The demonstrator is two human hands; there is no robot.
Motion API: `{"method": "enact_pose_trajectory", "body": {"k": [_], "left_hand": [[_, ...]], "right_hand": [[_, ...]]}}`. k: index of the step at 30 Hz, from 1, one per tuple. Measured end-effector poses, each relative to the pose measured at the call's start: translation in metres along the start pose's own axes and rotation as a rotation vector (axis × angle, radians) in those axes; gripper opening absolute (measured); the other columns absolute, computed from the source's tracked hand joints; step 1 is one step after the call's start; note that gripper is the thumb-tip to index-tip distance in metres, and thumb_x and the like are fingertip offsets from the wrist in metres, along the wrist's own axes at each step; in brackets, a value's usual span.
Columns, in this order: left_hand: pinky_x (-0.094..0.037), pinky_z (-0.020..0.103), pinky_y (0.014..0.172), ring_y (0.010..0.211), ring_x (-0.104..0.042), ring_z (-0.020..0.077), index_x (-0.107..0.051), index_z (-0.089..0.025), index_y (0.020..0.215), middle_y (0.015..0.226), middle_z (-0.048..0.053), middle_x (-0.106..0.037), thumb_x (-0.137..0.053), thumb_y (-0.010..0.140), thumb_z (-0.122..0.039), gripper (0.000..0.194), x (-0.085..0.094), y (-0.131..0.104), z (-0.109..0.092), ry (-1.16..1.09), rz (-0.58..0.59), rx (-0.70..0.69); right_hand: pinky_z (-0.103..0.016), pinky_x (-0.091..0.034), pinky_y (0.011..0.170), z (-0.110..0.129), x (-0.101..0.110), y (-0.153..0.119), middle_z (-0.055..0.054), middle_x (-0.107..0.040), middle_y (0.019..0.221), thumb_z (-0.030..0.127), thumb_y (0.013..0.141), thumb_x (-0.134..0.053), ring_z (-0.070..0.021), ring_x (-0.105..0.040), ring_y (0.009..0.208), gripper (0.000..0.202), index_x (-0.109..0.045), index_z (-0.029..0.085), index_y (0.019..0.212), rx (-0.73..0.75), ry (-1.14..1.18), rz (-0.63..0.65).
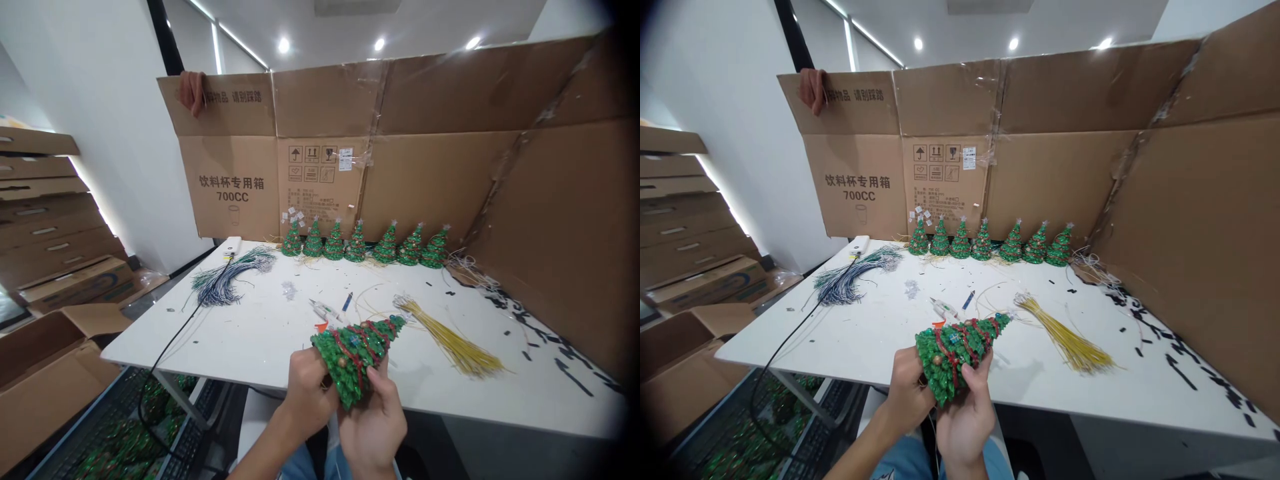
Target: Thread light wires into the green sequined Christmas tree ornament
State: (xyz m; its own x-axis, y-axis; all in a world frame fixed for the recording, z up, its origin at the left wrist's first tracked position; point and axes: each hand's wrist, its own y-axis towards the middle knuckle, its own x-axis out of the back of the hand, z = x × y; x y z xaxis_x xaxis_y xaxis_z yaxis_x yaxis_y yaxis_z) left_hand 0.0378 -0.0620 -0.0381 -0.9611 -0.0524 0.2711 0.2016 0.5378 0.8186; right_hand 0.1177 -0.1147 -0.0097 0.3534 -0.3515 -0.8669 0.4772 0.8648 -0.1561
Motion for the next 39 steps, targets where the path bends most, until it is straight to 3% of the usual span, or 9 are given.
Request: {"method": "enact_pose_trajectory", "body": {"k": [5, 10, 14, 20, 25, 31, 35, 39], "left_hand": [[-0.039, 0.028, 0.059, 0.064, -0.063, 0.0172, -0.061, -0.020, 0.076, 0.069, 0.004, -0.068, -0.059, 0.088, -0.011, 0.015, 0.000, -0.001, 0.001, 0.024, 0.016, -0.014], [-0.034, 0.029, 0.057, 0.062, -0.056, 0.0156, -0.058, -0.020, 0.075, 0.066, 0.001, -0.060, -0.056, 0.091, -0.005, 0.022, 0.007, 0.008, -0.011, 0.177, 0.089, -0.081], [-0.035, 0.031, 0.059, 0.066, -0.055, 0.0167, -0.056, -0.020, 0.074, 0.070, 0.002, -0.059, -0.055, 0.096, -0.008, 0.026, 0.020, 0.016, -0.028, 0.308, 0.184, -0.066], [-0.040, 0.031, 0.065, 0.075, -0.060, 0.0185, -0.065, -0.023, 0.095, 0.081, 0.002, -0.067, -0.057, 0.099, -0.012, 0.014, 0.031, 0.021, -0.047, 0.313, 0.296, 0.040], [-0.041, 0.030, 0.068, 0.080, -0.062, 0.0174, -0.066, -0.024, 0.100, 0.086, 0.002, -0.067, -0.056, 0.100, -0.014, 0.014, 0.027, 0.020, -0.051, 0.187, 0.247, 0.133], [-0.034, 0.027, 0.059, 0.060, -0.050, 0.0118, -0.063, -0.021, 0.082, 0.065, -0.003, -0.054, -0.062, 0.094, -0.016, 0.014, 0.013, 0.014, -0.048, 0.098, 0.108, 0.232], [-0.028, 0.026, 0.054, 0.054, -0.042, 0.0089, -0.048, -0.019, 0.062, 0.057, -0.006, -0.045, -0.068, 0.086, -0.014, 0.031, 0.007, 0.011, -0.044, 0.108, -0.016, 0.295], [-0.023, 0.026, 0.051, 0.051, -0.035, 0.0078, -0.035, -0.020, 0.057, 0.053, -0.008, -0.036, -0.069, 0.081, -0.013, 0.042, 0.005, 0.008, -0.039, 0.074, -0.139, 0.248]], "right_hand": [[-0.032, -0.058, 0.083, 0.004, 0.002, 0.002, 0.001, -0.077, 0.107, 0.027, 0.071, -0.078, -0.0188, -0.072, 0.087, 0.070, -0.062, 0.034, 0.139, -0.078, 0.062, -0.027], [-0.029, -0.058, 0.070, 0.013, 0.001, 0.007, 0.002, -0.073, 0.078, 0.027, 0.065, -0.080, -0.0178, -0.070, 0.072, 0.044, -0.076, 0.026, 0.109, -0.181, 0.113, -0.132], [-0.025, -0.054, 0.058, 0.021, -0.001, 0.009, 0.000, -0.073, 0.076, 0.027, 0.062, -0.081, -0.0162, -0.068, 0.066, 0.024, -0.075, 0.022, 0.085, -0.209, 0.122, -0.142], [-0.028, -0.058, 0.063, 0.026, -0.001, 0.014, -0.002, -0.076, 0.076, 0.023, 0.058, -0.081, -0.0193, -0.071, 0.071, 0.024, -0.074, 0.021, 0.081, -0.170, 0.136, -0.170], [-0.032, -0.060, 0.062, 0.028, 0.008, 0.017, -0.001, -0.075, 0.070, 0.028, 0.064, -0.077, -0.0207, -0.071, 0.067, 0.012, -0.072, 0.022, 0.074, -0.155, 0.105, -0.106], [-0.032, -0.061, 0.062, 0.028, 0.011, 0.010, -0.002, -0.076, 0.071, 0.031, 0.066, -0.077, -0.0216, -0.073, 0.068, 0.013, -0.073, 0.022, 0.075, -0.089, 0.030, -0.060], [-0.034, -0.062, 0.067, 0.024, 0.001, 0.001, 0.000, -0.073, 0.065, 0.030, 0.065, -0.078, -0.0217, -0.073, 0.069, 0.010, -0.072, 0.024, 0.070, -0.092, 0.051, -0.050], [-0.035, -0.062, 0.070, 0.019, -0.005, -0.007, 0.001, -0.074, 0.066, 0.029, 0.062, -0.081, -0.0201, -0.070, 0.065, 0.012, -0.074, 0.025, 0.070, -0.085, 0.084, -0.065]]}}
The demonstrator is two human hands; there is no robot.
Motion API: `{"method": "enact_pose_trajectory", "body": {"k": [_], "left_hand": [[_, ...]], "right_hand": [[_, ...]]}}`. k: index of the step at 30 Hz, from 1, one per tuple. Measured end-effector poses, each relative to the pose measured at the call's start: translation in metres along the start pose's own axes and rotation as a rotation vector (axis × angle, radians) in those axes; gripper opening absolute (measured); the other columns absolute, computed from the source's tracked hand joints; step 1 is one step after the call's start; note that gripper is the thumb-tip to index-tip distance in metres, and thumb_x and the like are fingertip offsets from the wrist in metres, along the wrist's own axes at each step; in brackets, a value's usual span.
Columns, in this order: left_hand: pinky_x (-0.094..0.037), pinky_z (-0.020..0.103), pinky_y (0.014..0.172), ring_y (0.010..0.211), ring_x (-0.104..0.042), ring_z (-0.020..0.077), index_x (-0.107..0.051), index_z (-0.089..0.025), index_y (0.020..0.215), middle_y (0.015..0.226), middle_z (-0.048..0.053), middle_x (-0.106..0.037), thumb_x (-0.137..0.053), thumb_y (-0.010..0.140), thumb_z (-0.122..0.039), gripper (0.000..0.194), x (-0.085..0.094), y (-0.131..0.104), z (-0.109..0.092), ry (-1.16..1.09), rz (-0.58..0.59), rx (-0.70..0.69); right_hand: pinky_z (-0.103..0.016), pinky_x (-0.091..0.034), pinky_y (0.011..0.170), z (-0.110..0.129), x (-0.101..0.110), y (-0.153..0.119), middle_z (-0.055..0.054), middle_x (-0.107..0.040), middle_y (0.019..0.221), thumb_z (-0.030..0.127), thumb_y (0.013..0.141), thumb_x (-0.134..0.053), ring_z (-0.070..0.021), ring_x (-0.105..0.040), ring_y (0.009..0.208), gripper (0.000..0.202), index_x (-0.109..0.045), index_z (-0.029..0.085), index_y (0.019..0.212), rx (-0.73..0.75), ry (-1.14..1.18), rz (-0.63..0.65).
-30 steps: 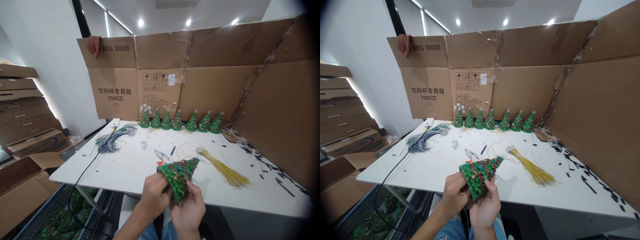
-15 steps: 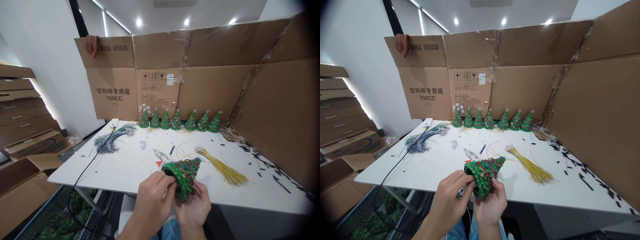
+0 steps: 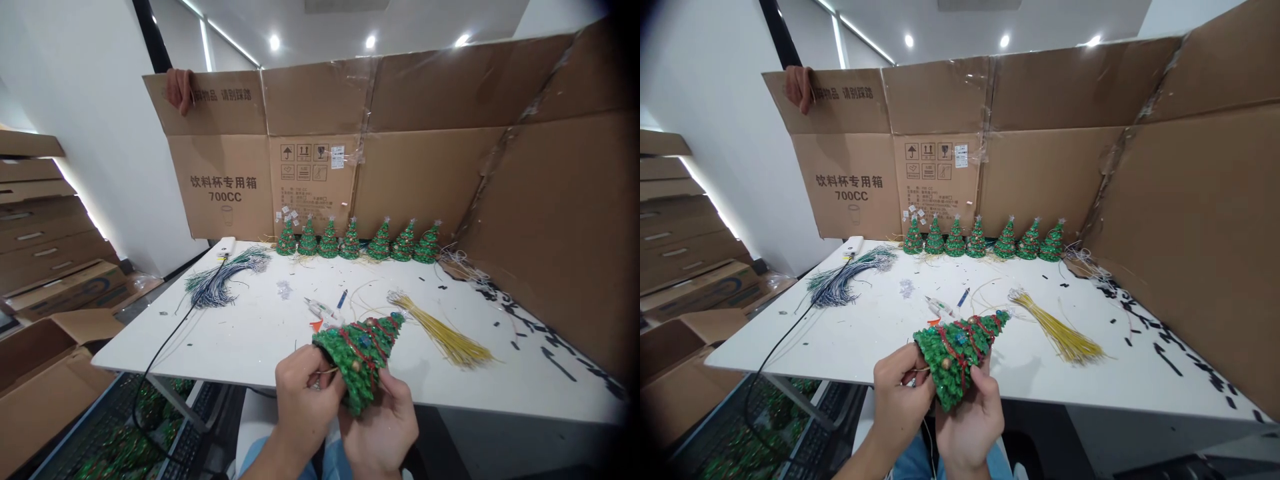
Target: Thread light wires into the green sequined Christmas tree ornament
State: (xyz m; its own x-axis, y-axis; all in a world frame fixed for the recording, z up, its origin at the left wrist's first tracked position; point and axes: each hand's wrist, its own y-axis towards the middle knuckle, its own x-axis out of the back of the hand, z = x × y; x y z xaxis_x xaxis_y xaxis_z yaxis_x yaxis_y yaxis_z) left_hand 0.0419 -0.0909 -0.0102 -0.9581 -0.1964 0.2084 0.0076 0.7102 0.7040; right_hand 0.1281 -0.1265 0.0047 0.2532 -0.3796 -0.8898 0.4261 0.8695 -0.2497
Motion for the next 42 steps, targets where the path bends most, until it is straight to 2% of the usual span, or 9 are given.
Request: {"method": "enact_pose_trajectory", "body": {"k": [6, 9, 13, 15, 18, 25, 33, 38, 42], "left_hand": [[-0.021, 0.029, 0.054, 0.056, -0.032, 0.0096, -0.028, -0.021, 0.061, 0.060, -0.007, -0.032, -0.069, 0.086, -0.014, 0.048, -0.003, -0.011, 0.001, -0.024, -0.181, -0.002], [-0.022, 0.030, 0.056, 0.059, -0.034, 0.0106, -0.023, -0.020, 0.063, 0.060, -0.005, -0.032, -0.064, 0.089, -0.010, 0.050, -0.004, -0.014, 0.000, -0.074, -0.189, -0.053], [-0.022, 0.030, 0.057, 0.060, -0.034, 0.0112, -0.020, -0.019, 0.064, 0.058, -0.004, -0.032, -0.060, 0.091, -0.007, 0.050, -0.007, -0.014, 0.000, -0.153, -0.180, -0.107], [-0.022, 0.030, 0.057, 0.060, -0.033, 0.0116, -0.020, -0.019, 0.063, 0.057, -0.004, -0.031, -0.058, 0.092, -0.006, 0.049, -0.007, -0.013, 0.001, -0.178, -0.180, -0.119], [-0.023, 0.030, 0.057, 0.061, -0.034, 0.0124, -0.020, -0.019, 0.063, 0.056, -0.004, -0.031, -0.059, 0.091, -0.007, 0.050, -0.008, -0.012, 0.003, -0.205, -0.169, -0.119], [-0.032, 0.030, 0.058, 0.060, -0.038, 0.0135, -0.020, -0.019, 0.060, 0.053, -0.003, -0.035, -0.059, 0.093, -0.015, 0.051, -0.005, -0.009, -0.004, -0.210, -0.133, -0.110], [-0.035, 0.030, 0.058, 0.060, -0.044, 0.0147, -0.032, -0.019, 0.057, 0.053, -0.002, -0.045, -0.060, 0.095, -0.019, 0.047, -0.004, -0.004, -0.009, -0.222, -0.097, -0.103], [-0.038, 0.030, 0.056, 0.060, -0.048, 0.0159, -0.044, -0.020, 0.057, 0.056, 0.000, -0.052, -0.057, 0.099, -0.026, 0.044, -0.004, -0.005, -0.008, -0.189, -0.084, -0.075], [-0.040, 0.031, 0.056, 0.060, -0.049, 0.0174, -0.044, -0.022, 0.056, 0.054, 0.000, -0.048, -0.058, 0.098, -0.029, 0.045, -0.006, -0.005, -0.001, -0.142, -0.074, -0.052]], "right_hand": [[-0.044, -0.060, 0.089, -0.011, 0.010, -0.009, -0.001, -0.080, 0.091, 0.032, 0.072, -0.077, -0.0261, -0.075, 0.088, 0.037, -0.079, 0.032, 0.109, 0.031, -0.005, 0.057], [-0.045, -0.059, 0.093, -0.013, 0.012, -0.013, -0.002, -0.080, 0.104, 0.034, 0.075, -0.076, -0.0273, -0.074, 0.097, 0.048, -0.074, 0.036, 0.123, 0.000, 0.006, 0.086], [-0.046, -0.057, 0.096, -0.013, 0.008, -0.015, 0.001, -0.079, 0.102, 0.031, 0.076, -0.075, -0.0230, -0.073, 0.082, 0.058, -0.068, 0.039, 0.133, 0.031, 0.037, 0.093], [-0.048, -0.057, 0.097, -0.013, 0.005, -0.016, 0.000, -0.079, 0.106, 0.030, 0.075, -0.075, -0.0208, -0.070, 0.074, 0.062, -0.065, 0.039, 0.136, 0.043, 0.042, 0.100], [-0.048, -0.057, 0.096, -0.013, 0.004, -0.018, -0.002, -0.077, 0.119, 0.029, 0.074, -0.077, -0.0206, -0.070, 0.075, 0.066, -0.064, 0.039, 0.138, 0.041, 0.034, 0.092], [-0.048, -0.059, 0.093, -0.012, 0.002, -0.025, -0.002, -0.073, 0.130, 0.031, 0.073, -0.077, -0.0321, -0.069, 0.118, 0.072, -0.059, 0.041, 0.142, 0.073, 0.003, 0.062], [-0.047, -0.059, 0.094, -0.013, 0.006, -0.024, -0.002, -0.073, 0.131, 0.034, 0.076, -0.075, -0.0324, -0.066, 0.126, 0.072, -0.056, 0.041, 0.146, 0.083, -0.051, 0.067], [-0.043, -0.058, 0.095, -0.015, 0.004, -0.022, 0.000, -0.072, 0.133, 0.033, 0.077, -0.075, -0.0297, -0.066, 0.126, 0.073, -0.054, 0.043, 0.146, 0.099, -0.021, 0.088], [-0.039, -0.059, 0.091, -0.012, 0.002, -0.018, 0.000, -0.075, 0.125, 0.031, 0.075, -0.076, -0.0238, -0.073, 0.103, 0.072, -0.057, 0.043, 0.144, 0.076, -0.013, 0.092]]}}
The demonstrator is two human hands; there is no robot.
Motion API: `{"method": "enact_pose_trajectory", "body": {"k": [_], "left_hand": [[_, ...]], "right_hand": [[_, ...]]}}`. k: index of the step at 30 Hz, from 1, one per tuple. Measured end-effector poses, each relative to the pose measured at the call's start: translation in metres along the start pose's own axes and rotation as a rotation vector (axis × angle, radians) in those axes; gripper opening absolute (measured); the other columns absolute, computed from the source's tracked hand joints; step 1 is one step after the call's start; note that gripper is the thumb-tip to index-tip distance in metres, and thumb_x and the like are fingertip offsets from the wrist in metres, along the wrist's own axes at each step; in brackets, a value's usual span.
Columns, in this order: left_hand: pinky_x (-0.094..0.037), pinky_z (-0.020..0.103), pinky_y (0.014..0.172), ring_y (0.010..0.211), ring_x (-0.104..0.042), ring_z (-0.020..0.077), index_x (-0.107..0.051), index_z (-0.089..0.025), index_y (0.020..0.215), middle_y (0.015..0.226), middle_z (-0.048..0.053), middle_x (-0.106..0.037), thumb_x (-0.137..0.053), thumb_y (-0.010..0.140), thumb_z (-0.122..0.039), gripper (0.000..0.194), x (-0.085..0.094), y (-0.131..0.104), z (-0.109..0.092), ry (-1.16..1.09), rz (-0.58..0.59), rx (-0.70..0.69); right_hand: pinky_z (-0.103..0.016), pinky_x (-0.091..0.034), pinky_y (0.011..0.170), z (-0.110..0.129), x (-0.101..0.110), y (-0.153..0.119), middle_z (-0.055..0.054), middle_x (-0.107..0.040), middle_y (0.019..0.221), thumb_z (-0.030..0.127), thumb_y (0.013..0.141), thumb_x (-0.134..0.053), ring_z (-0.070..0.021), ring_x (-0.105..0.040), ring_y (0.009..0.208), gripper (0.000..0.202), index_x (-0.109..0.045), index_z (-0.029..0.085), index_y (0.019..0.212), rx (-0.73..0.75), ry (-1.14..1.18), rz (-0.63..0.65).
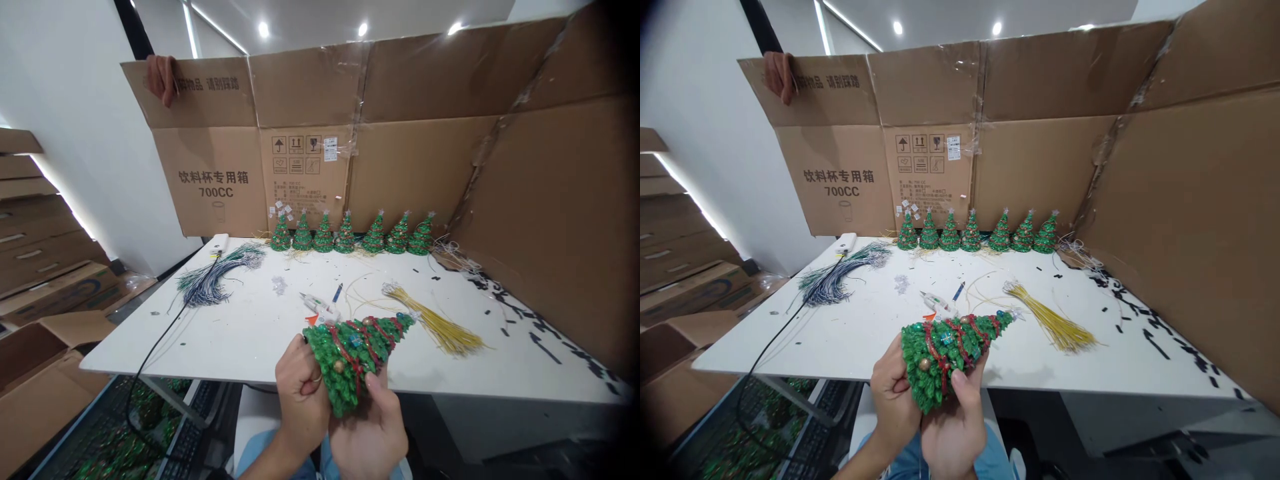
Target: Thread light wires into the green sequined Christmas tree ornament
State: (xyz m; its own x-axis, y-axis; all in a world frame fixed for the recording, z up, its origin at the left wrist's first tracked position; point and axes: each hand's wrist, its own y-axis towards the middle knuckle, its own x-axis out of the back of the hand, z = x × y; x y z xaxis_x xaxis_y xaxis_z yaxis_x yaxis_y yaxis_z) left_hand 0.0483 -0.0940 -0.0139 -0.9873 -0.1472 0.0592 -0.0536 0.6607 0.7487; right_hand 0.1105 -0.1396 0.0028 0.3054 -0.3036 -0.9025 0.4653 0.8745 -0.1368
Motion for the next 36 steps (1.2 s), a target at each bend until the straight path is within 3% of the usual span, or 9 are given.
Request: {"method": "enact_pose_trajectory", "body": {"k": [3, 7, 13, 20, 25, 30, 36], "left_hand": [[-0.039, 0.031, 0.057, 0.061, -0.048, 0.0169, -0.044, -0.022, 0.059, 0.054, -0.001, -0.046, -0.057, 0.099, -0.026, 0.043, 0.000, 0.001, 0.004, -0.001, 0.028, -0.028], [-0.030, 0.030, 0.057, 0.059, -0.041, 0.0146, -0.033, -0.020, 0.061, 0.055, -0.002, -0.040, -0.056, 0.097, -0.017, 0.043, 0.003, 0.002, 0.003, 0.045, 0.012, -0.091], [-0.023, 0.033, 0.060, 0.059, -0.033, 0.0146, -0.024, -0.019, 0.062, 0.053, -0.003, -0.033, -0.056, 0.091, -0.008, 0.045, 0.006, 0.001, 0.003, 0.123, 0.010, -0.205], [-0.023, 0.033, 0.061, 0.061, -0.035, 0.0158, -0.029, -0.019, 0.062, 0.054, -0.002, -0.038, -0.059, 0.087, -0.005, 0.042, 0.005, 0.005, 0.001, 0.123, 0.072, -0.220], [-0.024, 0.033, 0.061, 0.061, -0.035, 0.0157, -0.031, -0.019, 0.060, 0.053, -0.002, -0.037, -0.059, 0.088, -0.006, 0.042, 0.004, 0.002, 0.002, 0.158, 0.068, -0.228], [-0.022, 0.034, 0.061, 0.061, -0.032, 0.0151, -0.036, -0.019, 0.058, 0.053, -0.003, -0.039, -0.061, 0.086, -0.002, 0.041, 0.003, 0.000, -0.001, 0.214, 0.022, -0.308], [-0.021, 0.035, 0.062, 0.061, -0.034, 0.0151, -0.034, -0.019, 0.059, 0.052, -0.003, -0.040, -0.064, 0.084, -0.001, 0.043, 0.003, -0.001, -0.006, 0.253, 0.009, -0.344]], "right_hand": [[-0.041, -0.059, 0.090, 0.002, -0.001, 0.003, 0.000, -0.079, 0.108, 0.028, 0.071, -0.078, -0.0211, -0.072, 0.082, 0.071, -0.062, 0.039, 0.140, -0.021, 0.023, -0.028], [-0.045, -0.058, 0.095, 0.001, -0.001, 0.006, 0.002, -0.078, 0.087, 0.029, 0.072, -0.077, -0.0212, -0.072, 0.077, 0.056, -0.071, 0.036, 0.127, -0.044, 0.039, -0.004], [-0.040, -0.061, 0.077, 0.005, 0.000, 0.008, 0.002, -0.072, 0.065, 0.030, 0.065, -0.080, -0.0218, -0.070, 0.065, 0.033, -0.080, 0.029, 0.098, -0.078, 0.021, 0.006], [-0.040, -0.062, 0.077, 0.009, 0.002, 0.013, 0.001, -0.073, 0.066, 0.030, 0.064, -0.079, -0.0222, -0.072, 0.069, 0.025, -0.080, 0.029, 0.089, -0.081, 0.010, 0.017], [-0.037, -0.062, 0.072, 0.011, 0.004, 0.016, 0.001, -0.071, 0.062, 0.032, 0.066, -0.079, -0.0222, -0.072, 0.070, 0.009, -0.075, 0.026, 0.071, -0.067, -0.021, 0.048], [-0.039, -0.063, 0.074, 0.016, 0.012, 0.018, -0.001, -0.076, 0.069, 0.036, 0.068, -0.081, -0.0236, -0.074, 0.071, 0.014, -0.074, 0.024, 0.071, -0.105, -0.061, 0.095], [-0.038, -0.063, 0.074, 0.015, 0.014, 0.018, -0.002, -0.077, 0.071, 0.038, 0.064, -0.083, -0.0231, -0.074, 0.070, 0.017, -0.077, 0.023, 0.071, -0.174, -0.021, 0.050]]}}
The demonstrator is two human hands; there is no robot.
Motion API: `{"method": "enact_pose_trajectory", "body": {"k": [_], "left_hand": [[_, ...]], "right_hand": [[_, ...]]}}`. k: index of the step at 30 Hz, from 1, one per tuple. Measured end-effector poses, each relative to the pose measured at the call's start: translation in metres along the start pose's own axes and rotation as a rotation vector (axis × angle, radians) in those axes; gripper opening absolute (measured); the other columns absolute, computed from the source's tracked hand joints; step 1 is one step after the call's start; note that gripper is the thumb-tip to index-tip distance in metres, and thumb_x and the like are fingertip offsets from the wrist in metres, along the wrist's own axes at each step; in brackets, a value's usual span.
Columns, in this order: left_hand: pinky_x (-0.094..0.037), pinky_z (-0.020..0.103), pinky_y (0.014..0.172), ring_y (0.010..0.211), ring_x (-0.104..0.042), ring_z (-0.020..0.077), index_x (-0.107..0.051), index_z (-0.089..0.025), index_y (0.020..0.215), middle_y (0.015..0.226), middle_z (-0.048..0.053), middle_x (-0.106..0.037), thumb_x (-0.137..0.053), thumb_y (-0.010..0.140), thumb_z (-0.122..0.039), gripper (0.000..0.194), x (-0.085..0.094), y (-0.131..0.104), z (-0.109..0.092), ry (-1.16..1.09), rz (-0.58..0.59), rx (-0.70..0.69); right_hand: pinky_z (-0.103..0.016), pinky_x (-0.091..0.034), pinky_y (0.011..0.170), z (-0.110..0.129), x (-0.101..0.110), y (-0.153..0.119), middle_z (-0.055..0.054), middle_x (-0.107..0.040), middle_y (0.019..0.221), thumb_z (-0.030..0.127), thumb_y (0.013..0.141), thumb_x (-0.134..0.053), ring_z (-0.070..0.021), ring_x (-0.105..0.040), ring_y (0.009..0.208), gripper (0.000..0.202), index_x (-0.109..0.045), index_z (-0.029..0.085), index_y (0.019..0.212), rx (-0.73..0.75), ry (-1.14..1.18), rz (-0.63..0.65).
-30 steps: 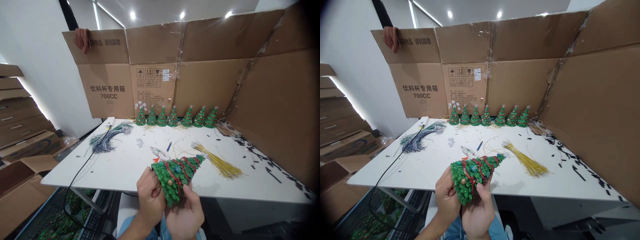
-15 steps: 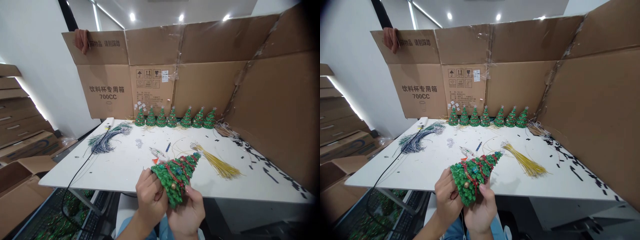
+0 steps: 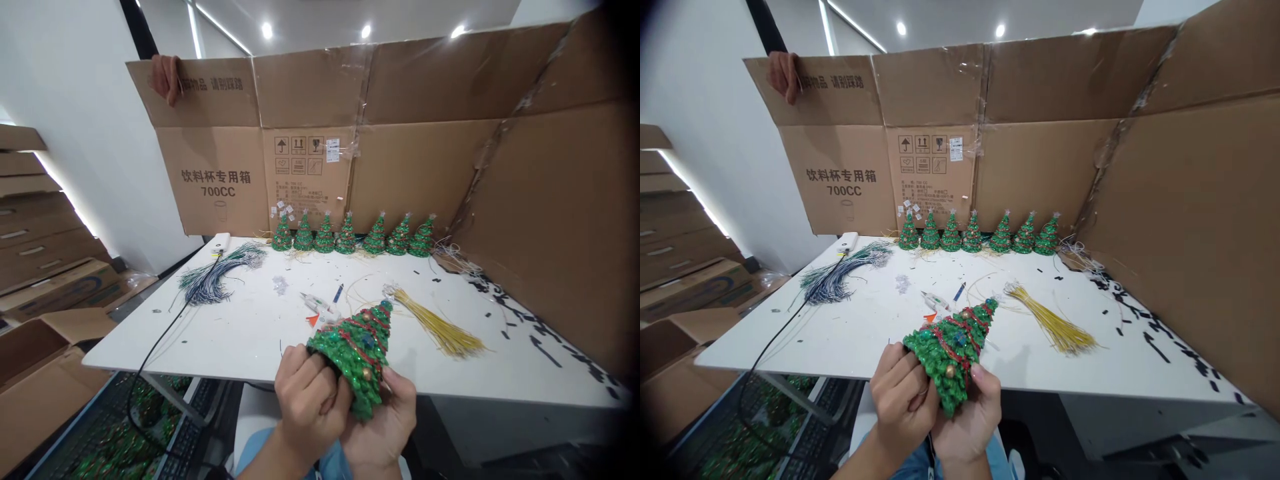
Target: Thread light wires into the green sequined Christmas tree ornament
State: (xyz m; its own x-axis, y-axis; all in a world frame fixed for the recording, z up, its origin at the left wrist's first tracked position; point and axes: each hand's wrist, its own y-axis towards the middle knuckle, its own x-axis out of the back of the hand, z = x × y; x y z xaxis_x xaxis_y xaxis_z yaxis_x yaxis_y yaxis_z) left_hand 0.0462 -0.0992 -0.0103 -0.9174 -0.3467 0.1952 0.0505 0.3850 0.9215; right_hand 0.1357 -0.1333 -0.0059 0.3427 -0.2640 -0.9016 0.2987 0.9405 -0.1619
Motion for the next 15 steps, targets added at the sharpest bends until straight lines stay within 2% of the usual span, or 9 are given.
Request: {"method": "enact_pose_trajectory", "body": {"k": [4, 7, 11, 15], "left_hand": [[-0.028, 0.033, 0.065, 0.060, -0.041, 0.0145, -0.045, -0.020, 0.065, 0.057, -0.003, -0.046, -0.064, 0.088, -0.006, 0.032, 0.001, 0.001, -0.001, 0.048, 0.033, 0.110], [-0.034, 0.030, 0.064, 0.061, -0.048, 0.0138, -0.055, -0.019, 0.073, 0.064, -0.002, -0.052, -0.066, 0.089, -0.010, 0.022, 0.003, 0.002, -0.002, 0.047, 0.069, 0.179], [-0.039, 0.022, 0.057, 0.062, -0.055, 0.0113, -0.067, -0.018, 0.081, 0.074, 0.001, -0.060, -0.064, 0.091, -0.006, 0.016, 0.006, 0.007, -0.003, -0.159, 0.110, 0.197], [-0.039, 0.020, 0.055, 0.058, -0.052, 0.0099, -0.069, -0.018, 0.079, 0.068, -0.001, -0.060, -0.063, 0.092, -0.007, 0.018, 0.006, 0.009, 0.000, -0.295, 0.136, 0.224]], "right_hand": [[-0.040, -0.062, 0.080, -0.002, -0.010, 0.000, -0.001, -0.076, 0.069, 0.035, 0.066, -0.081, -0.0243, -0.074, 0.076, 0.012, -0.076, 0.024, 0.068, 0.036, 0.016, -0.036], [-0.040, -0.062, 0.083, -0.002, -0.014, 0.000, 0.000, -0.074, 0.067, 0.033, 0.070, -0.079, -0.0228, -0.073, 0.075, 0.010, -0.078, 0.026, 0.076, 0.085, 0.025, -0.063], [-0.042, -0.060, 0.089, -0.004, -0.013, -0.001, 0.000, -0.077, 0.075, 0.032, 0.075, -0.075, -0.0216, -0.072, 0.073, 0.031, -0.080, 0.027, 0.105, 0.110, 0.018, -0.062], [-0.042, -0.058, 0.094, -0.009, -0.012, -0.003, 0.000, -0.080, 0.102, 0.031, 0.079, -0.071, -0.0215, -0.074, 0.082, 0.060, -0.064, 0.033, 0.139, 0.141, 0.030, -0.060]]}}
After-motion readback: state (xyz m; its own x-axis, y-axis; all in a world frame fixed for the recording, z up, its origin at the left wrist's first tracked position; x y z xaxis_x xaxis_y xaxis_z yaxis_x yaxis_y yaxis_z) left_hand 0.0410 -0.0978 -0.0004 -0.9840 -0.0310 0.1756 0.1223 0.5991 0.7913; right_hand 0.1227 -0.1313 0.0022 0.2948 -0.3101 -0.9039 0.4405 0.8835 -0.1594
